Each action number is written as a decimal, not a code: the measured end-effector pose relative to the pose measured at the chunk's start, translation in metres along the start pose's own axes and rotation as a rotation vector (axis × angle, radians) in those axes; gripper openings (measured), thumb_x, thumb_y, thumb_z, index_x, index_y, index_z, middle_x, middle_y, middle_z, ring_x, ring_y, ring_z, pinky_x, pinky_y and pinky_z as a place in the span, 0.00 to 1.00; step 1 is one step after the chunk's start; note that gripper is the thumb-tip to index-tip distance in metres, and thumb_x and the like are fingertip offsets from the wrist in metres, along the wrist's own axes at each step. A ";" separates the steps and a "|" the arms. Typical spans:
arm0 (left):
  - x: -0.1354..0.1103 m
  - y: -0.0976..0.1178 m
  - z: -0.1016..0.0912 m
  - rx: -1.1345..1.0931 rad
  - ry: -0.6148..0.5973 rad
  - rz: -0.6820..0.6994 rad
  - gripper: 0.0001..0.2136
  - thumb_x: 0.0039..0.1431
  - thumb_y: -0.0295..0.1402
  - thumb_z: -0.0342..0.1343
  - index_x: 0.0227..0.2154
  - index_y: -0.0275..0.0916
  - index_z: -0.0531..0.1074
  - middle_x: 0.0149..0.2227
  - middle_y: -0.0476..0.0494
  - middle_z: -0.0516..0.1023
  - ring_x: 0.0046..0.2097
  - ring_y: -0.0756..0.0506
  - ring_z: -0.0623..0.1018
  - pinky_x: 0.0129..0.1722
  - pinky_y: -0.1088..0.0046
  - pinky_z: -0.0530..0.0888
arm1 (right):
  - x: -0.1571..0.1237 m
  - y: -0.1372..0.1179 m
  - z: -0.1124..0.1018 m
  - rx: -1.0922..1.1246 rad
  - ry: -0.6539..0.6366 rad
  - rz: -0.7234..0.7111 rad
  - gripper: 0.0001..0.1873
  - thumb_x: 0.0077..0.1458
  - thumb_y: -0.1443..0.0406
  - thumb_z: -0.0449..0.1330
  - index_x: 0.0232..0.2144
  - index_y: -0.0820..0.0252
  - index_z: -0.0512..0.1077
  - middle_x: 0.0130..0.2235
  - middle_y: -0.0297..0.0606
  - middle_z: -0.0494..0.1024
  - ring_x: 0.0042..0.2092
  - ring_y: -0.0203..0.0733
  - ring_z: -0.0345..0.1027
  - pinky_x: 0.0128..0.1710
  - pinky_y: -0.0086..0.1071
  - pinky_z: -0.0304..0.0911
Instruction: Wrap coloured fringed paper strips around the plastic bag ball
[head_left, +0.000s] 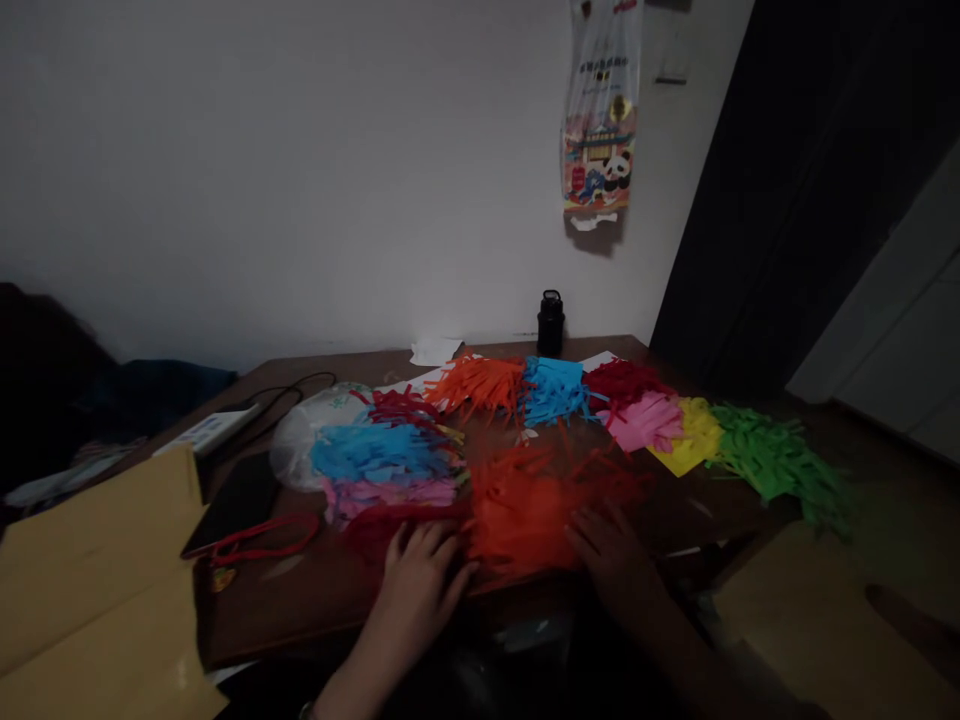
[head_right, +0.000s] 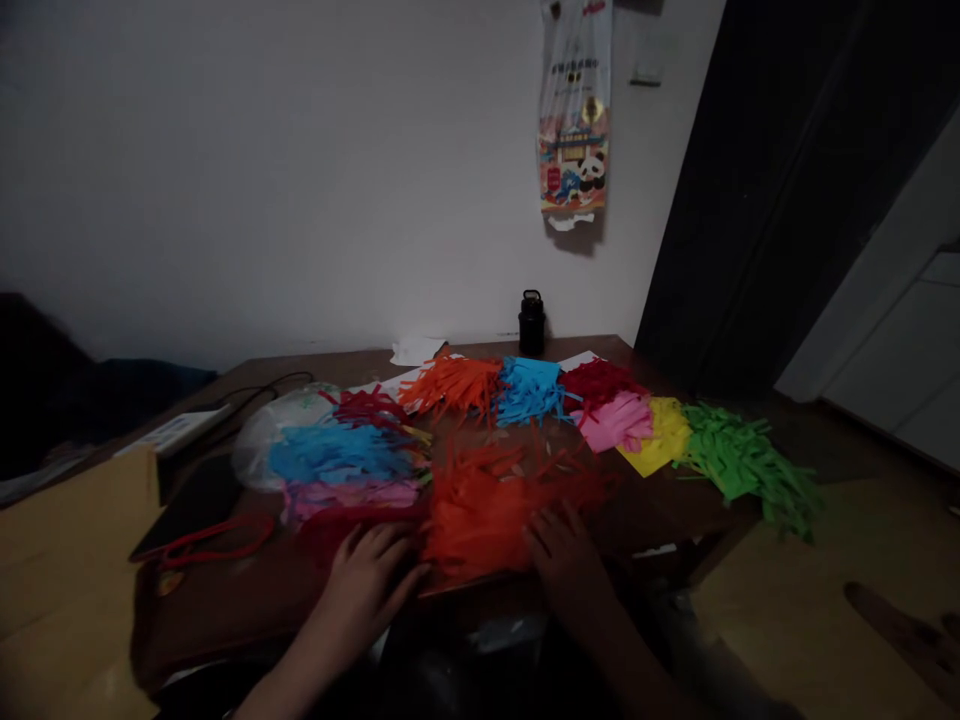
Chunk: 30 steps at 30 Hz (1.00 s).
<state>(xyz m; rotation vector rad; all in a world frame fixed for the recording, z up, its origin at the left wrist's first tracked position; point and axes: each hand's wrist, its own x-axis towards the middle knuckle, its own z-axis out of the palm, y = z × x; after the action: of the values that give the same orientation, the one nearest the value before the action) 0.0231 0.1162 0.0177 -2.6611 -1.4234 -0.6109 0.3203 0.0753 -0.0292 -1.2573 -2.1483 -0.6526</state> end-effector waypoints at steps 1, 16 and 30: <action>-0.005 -0.005 -0.002 0.009 0.026 -0.030 0.08 0.60 0.33 0.54 0.39 0.41 0.75 0.45 0.38 0.78 0.49 0.35 0.75 0.52 0.42 0.65 | -0.001 0.001 0.000 0.003 -0.009 -0.005 0.21 0.54 0.77 0.51 0.47 0.61 0.72 0.47 0.41 0.79 0.52 0.43 0.68 0.62 0.48 0.47; 0.041 0.105 -0.011 -0.252 -0.416 0.316 0.28 0.64 0.44 0.48 0.63 0.35 0.57 0.65 0.33 0.60 0.66 0.35 0.58 0.63 0.47 0.58 | -0.018 0.008 -0.005 0.099 -0.022 -0.075 0.15 0.62 0.71 0.50 0.47 0.58 0.72 0.48 0.39 0.78 0.53 0.41 0.68 0.60 0.49 0.52; 0.039 -0.001 -0.014 0.055 0.000 0.010 0.17 0.61 0.26 0.48 0.51 0.33 0.71 0.56 0.30 0.72 0.55 0.35 0.72 0.54 0.52 0.70 | -0.020 0.007 -0.009 0.117 -0.051 -0.017 0.21 0.57 0.74 0.49 0.50 0.60 0.72 0.50 0.42 0.77 0.56 0.42 0.66 0.63 0.48 0.47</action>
<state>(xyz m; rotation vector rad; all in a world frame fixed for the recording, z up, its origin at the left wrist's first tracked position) 0.0368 0.1438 0.0449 -2.6245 -1.4045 -0.5630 0.3363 0.0598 -0.0351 -1.2062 -2.2072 -0.4985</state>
